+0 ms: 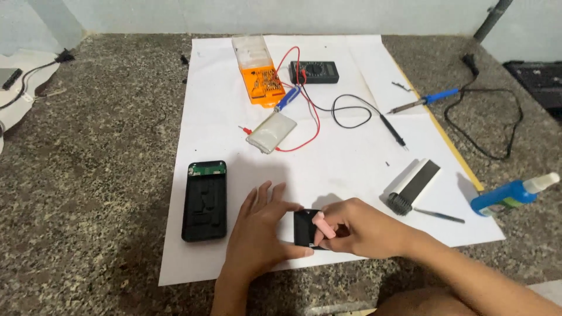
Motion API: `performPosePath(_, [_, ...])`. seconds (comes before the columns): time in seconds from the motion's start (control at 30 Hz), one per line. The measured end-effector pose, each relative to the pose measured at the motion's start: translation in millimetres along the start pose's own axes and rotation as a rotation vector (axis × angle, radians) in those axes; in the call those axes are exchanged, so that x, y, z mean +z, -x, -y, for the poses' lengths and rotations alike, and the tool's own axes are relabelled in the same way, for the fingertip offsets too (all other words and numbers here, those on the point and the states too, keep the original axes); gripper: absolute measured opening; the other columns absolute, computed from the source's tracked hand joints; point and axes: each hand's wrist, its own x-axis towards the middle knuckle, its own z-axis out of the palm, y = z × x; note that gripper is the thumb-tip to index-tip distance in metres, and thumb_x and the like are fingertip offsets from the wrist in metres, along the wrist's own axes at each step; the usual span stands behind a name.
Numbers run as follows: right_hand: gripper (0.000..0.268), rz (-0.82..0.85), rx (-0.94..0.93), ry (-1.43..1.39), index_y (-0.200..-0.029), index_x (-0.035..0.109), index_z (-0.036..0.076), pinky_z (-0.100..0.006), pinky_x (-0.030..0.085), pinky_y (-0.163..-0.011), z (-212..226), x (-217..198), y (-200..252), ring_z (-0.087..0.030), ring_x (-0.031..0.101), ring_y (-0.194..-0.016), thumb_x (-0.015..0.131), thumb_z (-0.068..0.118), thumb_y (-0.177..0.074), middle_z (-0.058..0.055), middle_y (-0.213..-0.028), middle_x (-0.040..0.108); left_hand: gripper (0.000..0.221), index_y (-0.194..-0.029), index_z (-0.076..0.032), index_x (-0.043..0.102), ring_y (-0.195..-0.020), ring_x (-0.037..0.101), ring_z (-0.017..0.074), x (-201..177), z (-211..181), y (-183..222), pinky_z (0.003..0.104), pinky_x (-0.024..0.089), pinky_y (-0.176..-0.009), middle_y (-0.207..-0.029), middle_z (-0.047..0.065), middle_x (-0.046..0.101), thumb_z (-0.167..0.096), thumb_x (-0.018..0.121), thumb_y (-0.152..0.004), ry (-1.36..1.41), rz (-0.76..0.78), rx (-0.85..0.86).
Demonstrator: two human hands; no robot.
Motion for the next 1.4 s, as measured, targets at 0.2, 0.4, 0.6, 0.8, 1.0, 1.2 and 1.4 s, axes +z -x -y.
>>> performPosePath(0.2, [0.006,-0.26,-0.04,0.186,-0.084,0.074,0.009,-0.03,0.045,-0.058,-27,5,-19,-0.017,0.06,-0.064,0.075,0.009,-0.089,-0.001,-0.076,0.062,0.079,-0.127,-0.022,0.07,-0.154,0.025,0.0357,0,0,0,0.048,0.014,-0.124,-0.16,0.013,0.042,-0.049,0.097,-0.058,-0.046,0.008,0.009])
performPosePath(0.4, [0.014,-0.138,-0.032,0.073,-0.076,0.071,0.015,-0.028,0.044,-0.055,-22,12,-8,-0.013,0.061,-0.061,0.075,0.002,-0.082,0.002,-0.077,0.069,0.088,-0.122,-0.018,0.071,-0.15,0.033,0.0392,9,7,-1,0.05,0.018,-0.123,-0.154,0.016,0.048,-0.051,0.101,-0.046,-0.044,-0.087,0.069])
performPosePath(0.6, [0.02,-0.059,-0.067,-0.012,-0.068,0.069,0.014,-0.029,0.055,-0.069,2,-2,-5,-0.012,0.073,-0.078,0.077,0.005,-0.084,0.002,-0.09,0.085,0.081,-0.122,-0.021,0.071,-0.15,0.031,0.0388,4,4,0,0.049,0.015,-0.123,-0.154,0.016,0.046,-0.051,0.098,-0.052,-0.034,-0.08,0.101])
performPosePath(0.8, [0.039,-0.262,0.098,0.062,-0.062,0.045,0.013,-0.025,0.057,-0.068,-20,-16,2,-0.006,0.081,-0.077,0.075,0.012,-0.087,0.004,-0.091,0.091,0.077,-0.131,-0.029,0.069,-0.153,0.024,0.0359,-4,-2,1,0.047,0.011,-0.124,-0.158,0.013,0.042,-0.047,0.093,-0.06,-0.015,0.024,0.019])
performPosePath(1.0, [0.04,-0.204,0.038,0.101,-0.064,0.044,0.015,-0.027,0.061,-0.066,-25,-12,4,-0.01,0.087,-0.087,0.077,0.009,-0.085,0.001,-0.09,0.084,0.095,-0.145,-0.024,0.057,-0.153,0.019,0.0378,-7,-7,0,0.051,0.006,-0.123,-0.16,0.014,0.037,-0.052,0.091,-0.06,-0.082,0.056,0.025])
performPosePath(1.2, [0.034,-0.28,-0.052,0.183,-0.07,0.054,0.012,-0.028,0.043,-0.058,-47,-2,3,-0.014,0.056,-0.057,0.079,0.015,-0.093,0.002,-0.071,0.052,0.084,-0.133,-0.025,0.062,-0.151,0.026,0.0406,19,-3,7,0.061,0.006,-0.121,-0.161,0.014,0.041,-0.055,0.094,-0.061,-0.173,-0.13,0.129])
performPosePath(1.4, [0.019,-0.217,-0.001,0.259,-0.093,0.074,0.011,-0.032,0.044,-0.06,-42,-1,7,-0.022,0.062,-0.065,0.062,0.024,-0.101,-0.001,-0.081,0.055,0.076,-0.137,-0.025,0.062,-0.151,0.026,0.0374,13,-7,5,0.061,0.004,-0.12,-0.161,0.01,0.042,-0.062,0.088,-0.076,-0.155,-0.089,0.11])
